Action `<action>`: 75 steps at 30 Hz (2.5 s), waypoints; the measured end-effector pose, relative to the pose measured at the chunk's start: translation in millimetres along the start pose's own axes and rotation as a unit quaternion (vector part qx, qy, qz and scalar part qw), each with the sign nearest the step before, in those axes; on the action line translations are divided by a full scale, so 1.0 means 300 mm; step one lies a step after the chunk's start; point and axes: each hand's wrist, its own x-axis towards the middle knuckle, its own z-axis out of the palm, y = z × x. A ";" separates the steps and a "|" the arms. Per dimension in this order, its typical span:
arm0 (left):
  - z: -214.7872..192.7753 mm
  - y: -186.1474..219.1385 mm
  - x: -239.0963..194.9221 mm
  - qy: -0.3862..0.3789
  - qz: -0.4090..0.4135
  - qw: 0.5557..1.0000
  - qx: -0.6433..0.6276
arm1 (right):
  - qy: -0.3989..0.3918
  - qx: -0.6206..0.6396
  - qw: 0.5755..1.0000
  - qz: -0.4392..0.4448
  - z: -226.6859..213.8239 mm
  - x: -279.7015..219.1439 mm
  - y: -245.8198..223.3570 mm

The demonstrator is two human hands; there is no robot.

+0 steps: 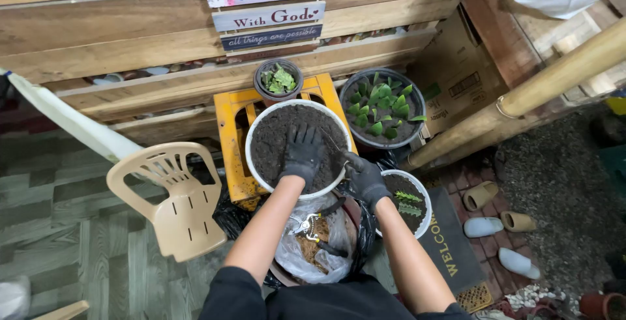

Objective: The person levels soil in a white pot using a knife and gloved hands, then cuts the surface into a grid pattern. They pick up a small plant and place it into one of the grid sections, pressing the soil around it.

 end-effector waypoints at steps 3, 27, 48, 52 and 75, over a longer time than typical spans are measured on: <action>0.043 -0.004 0.076 0.004 -0.010 1.000 0.014 | 0.005 -0.055 0.998 -0.007 -0.016 -0.013 -0.047; -0.114 -0.086 -0.335 0.192 -0.128 0.972 -0.053 | -0.004 -0.079 0.984 -0.157 0.189 0.039 -0.162; -0.025 -0.102 -0.282 0.056 -0.156 0.986 -0.015 | -0.083 -0.208 0.966 -0.126 0.162 0.161 -0.270; -0.038 -0.094 -0.293 0.055 -0.155 0.986 0.018 | -0.050 -0.155 0.972 -0.170 0.157 0.207 -0.245; -0.027 -0.096 -0.279 0.022 -0.173 0.984 0.024 | -0.139 -0.223 0.951 -0.164 0.184 0.259 -0.235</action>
